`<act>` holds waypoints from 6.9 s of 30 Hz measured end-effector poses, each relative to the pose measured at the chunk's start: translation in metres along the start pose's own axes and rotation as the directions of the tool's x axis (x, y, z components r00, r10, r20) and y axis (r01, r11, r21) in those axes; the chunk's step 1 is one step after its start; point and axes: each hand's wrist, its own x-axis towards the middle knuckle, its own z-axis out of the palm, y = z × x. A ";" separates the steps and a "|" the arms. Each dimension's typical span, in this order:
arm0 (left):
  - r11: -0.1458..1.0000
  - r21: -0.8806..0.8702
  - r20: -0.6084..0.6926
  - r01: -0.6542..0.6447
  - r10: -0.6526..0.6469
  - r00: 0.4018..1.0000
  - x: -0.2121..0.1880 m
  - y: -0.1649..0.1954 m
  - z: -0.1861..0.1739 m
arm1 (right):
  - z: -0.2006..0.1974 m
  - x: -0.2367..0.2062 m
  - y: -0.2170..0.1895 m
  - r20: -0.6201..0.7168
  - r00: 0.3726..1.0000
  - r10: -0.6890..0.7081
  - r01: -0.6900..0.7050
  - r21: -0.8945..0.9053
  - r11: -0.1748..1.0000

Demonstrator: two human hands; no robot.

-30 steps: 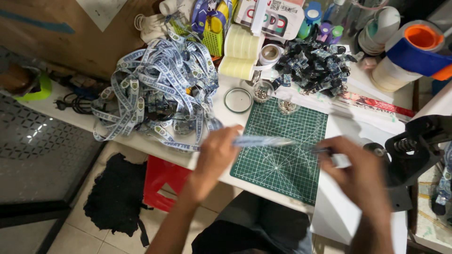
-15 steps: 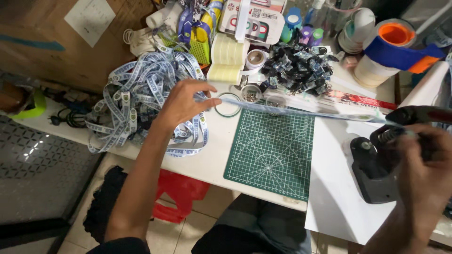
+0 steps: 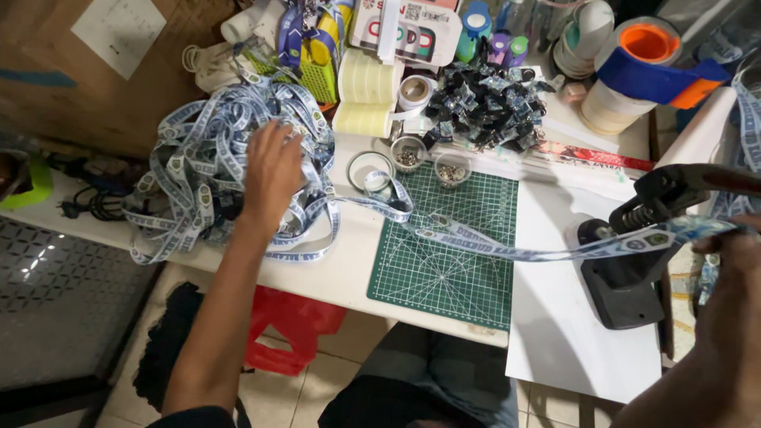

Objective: The person attaches metal crimp ends to printed lanyard straps. They pick up a strap end, fit a metal clasp piece onto it, place it under a hand press tool, and pull the press lever to crimp the end, then set the finished lanyard aside and repeat with the next strap.

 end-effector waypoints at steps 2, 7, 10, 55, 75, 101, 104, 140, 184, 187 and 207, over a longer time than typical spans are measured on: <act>0.977 -0.215 0.028 -0.014 0.020 0.999 0.006 0.026 -0.003 | 0.003 -0.003 -0.001 -0.006 1.000 -0.017 0.018 0.094 0.995; 0.935 -0.297 0.219 -0.196 0.266 0.939 0.004 0.083 -0.002 | 0.002 -0.006 -0.002 -0.021 0.998 -0.051 0.054 0.187 0.981; 0.920 -0.385 0.474 0.073 0.129 0.871 0.007 0.072 -0.007 | -0.008 -0.004 -0.006 -0.014 0.998 -0.056 0.057 0.182 0.982; 0.371 -0.828 0.433 0.419 -0.051 0.900 0.055 0.285 -0.036 | 0.064 -0.037 -0.077 0.695 0.705 0.144 -0.370 0.186 0.910; 0.138 -0.808 0.588 0.573 0.122 0.800 0.067 0.320 0.080 | 0.010 -0.042 -0.024 0.376 0.912 0.167 -0.204 0.061 0.977; 0.437 -0.492 0.798 0.753 -0.119 0.591 0.121 0.393 0.187 | 0.024 0.108 0.182 0.706 0.669 0.232 -0.125 -0.201 0.971; 0.427 -0.514 0.786 0.744 -0.114 0.608 0.122 0.394 0.189 | 0.020 0.114 0.180 0.691 0.653 0.311 -0.074 -0.350 0.934; 0.425 -0.840 0.425 0.337 0.129 0.896 0.101 0.369 0.168 | 0.038 0.127 0.186 0.754 0.614 0.232 -0.159 -0.170 0.973; 0.403 -0.826 0.425 0.394 -0.014 0.905 0.097 0.385 0.168 | 0.012 0.126 0.190 0.711 0.665 0.227 -0.289 -0.035 0.957; 0.389 -0.844 0.401 0.371 -0.004 0.916 0.097 0.384 0.170 | 0.008 0.125 0.182 0.762 0.624 0.173 -0.289 0.019 0.957; 0.444 -0.860 0.288 0.251 0.016 0.957 0.091 0.386 0.170 | -0.121 0.124 0.022 0.414 0.637 0.650 0.230 -0.907 0.352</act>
